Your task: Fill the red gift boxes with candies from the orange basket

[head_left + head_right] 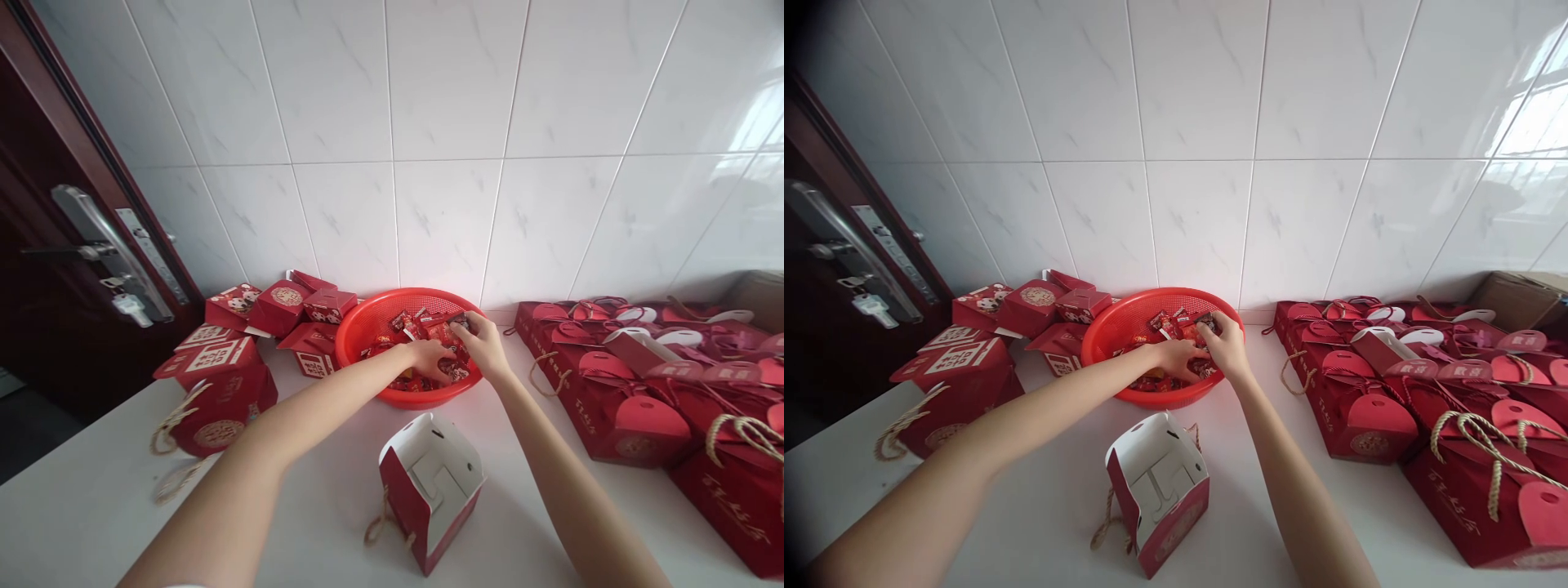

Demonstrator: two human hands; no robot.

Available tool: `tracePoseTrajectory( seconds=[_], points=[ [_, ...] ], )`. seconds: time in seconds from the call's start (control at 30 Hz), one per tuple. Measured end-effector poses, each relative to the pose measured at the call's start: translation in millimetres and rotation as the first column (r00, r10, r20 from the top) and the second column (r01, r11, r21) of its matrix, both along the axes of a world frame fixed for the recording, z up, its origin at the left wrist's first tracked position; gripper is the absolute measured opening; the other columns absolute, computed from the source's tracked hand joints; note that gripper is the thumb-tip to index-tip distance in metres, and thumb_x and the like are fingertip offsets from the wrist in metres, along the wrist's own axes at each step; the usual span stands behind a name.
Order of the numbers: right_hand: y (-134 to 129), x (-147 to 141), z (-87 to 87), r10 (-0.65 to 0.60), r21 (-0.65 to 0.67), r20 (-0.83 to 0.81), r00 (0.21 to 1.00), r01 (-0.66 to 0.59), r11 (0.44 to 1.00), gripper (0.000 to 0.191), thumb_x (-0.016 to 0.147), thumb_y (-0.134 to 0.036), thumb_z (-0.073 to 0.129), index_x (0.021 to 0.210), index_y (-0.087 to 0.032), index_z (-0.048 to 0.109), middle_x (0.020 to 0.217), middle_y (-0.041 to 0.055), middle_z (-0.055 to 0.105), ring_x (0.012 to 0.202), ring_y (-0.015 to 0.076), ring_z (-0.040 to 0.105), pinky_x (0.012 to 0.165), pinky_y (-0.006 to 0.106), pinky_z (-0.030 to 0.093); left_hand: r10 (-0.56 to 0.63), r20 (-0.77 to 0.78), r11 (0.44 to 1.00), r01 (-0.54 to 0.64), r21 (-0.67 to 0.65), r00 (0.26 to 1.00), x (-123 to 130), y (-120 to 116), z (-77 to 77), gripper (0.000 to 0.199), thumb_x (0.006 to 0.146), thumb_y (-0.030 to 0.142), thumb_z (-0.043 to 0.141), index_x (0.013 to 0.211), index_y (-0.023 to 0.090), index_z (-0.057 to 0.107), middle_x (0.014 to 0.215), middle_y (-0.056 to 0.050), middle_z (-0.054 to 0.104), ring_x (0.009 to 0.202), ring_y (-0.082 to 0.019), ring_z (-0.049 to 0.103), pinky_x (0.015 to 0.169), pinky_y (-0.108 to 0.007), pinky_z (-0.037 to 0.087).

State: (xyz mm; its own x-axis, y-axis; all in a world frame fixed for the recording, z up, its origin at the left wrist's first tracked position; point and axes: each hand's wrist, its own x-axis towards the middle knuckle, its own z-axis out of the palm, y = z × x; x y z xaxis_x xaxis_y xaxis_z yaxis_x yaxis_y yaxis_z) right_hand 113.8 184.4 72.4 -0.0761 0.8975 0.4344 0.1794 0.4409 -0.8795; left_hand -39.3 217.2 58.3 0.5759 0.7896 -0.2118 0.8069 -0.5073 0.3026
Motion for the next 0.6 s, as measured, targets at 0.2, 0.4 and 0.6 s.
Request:
tracePoseTrajectory(
  seconds=[0.2, 0.4, 0.6],
  points=[
    [-0.7, -0.2, -0.8, 0.035, -0.021, -0.020, 0.999, -0.035, 0.999, 0.027, 0.078, -0.047, 0.060, 0.071, -0.021, 0.056, 0.064, -0.0002, 0.060, 0.061, 0.0157, 0.053, 0.057, 0.028, 0.041, -0.051, -0.001, 0.998, 0.051, -0.028, 0.999, 2.9, -1.5, 5.4, 0.024, 0.070, 0.035, 0.077, 0.089, 0.021, 0.073, 0.081, -0.004, 0.068, 0.085, -0.027, 0.065, 0.075, -0.033, 0.046],
    [0.2, -0.1, -0.5, 0.053, -0.037, -0.049, 0.997, -0.055, 0.998, 0.028, 0.077, -0.048, 0.059, 0.073, -0.022, 0.055, 0.068, 0.0018, 0.064, 0.063, 0.0174, 0.057, 0.058, 0.028, 0.044, -0.002, -0.004, 0.997, 0.002, -0.072, 1.000, -0.5, -2.0, 9.5, 0.024, 0.062, 0.030, 0.080, 0.074, 0.021, 0.062, 0.066, 0.000, 0.059, 0.072, -0.026, 0.062, 0.065, -0.032, 0.042],
    [0.8, -1.4, -0.5, 0.058, -0.029, -0.072, 0.996, -0.060, 0.998, 0.028, 0.075, -0.048, 0.060, 0.071, -0.022, 0.051, 0.068, 0.0013, 0.061, 0.066, 0.0177, 0.056, 0.059, 0.028, 0.041, 0.072, 0.021, 0.990, -0.069, -0.120, 0.997, -4.4, -6.4, 12.3, 0.021, 0.067, 0.026, 0.076, 0.079, 0.021, 0.059, 0.067, 0.001, 0.058, 0.072, -0.024, 0.061, 0.066, -0.032, 0.042]
  ],
)
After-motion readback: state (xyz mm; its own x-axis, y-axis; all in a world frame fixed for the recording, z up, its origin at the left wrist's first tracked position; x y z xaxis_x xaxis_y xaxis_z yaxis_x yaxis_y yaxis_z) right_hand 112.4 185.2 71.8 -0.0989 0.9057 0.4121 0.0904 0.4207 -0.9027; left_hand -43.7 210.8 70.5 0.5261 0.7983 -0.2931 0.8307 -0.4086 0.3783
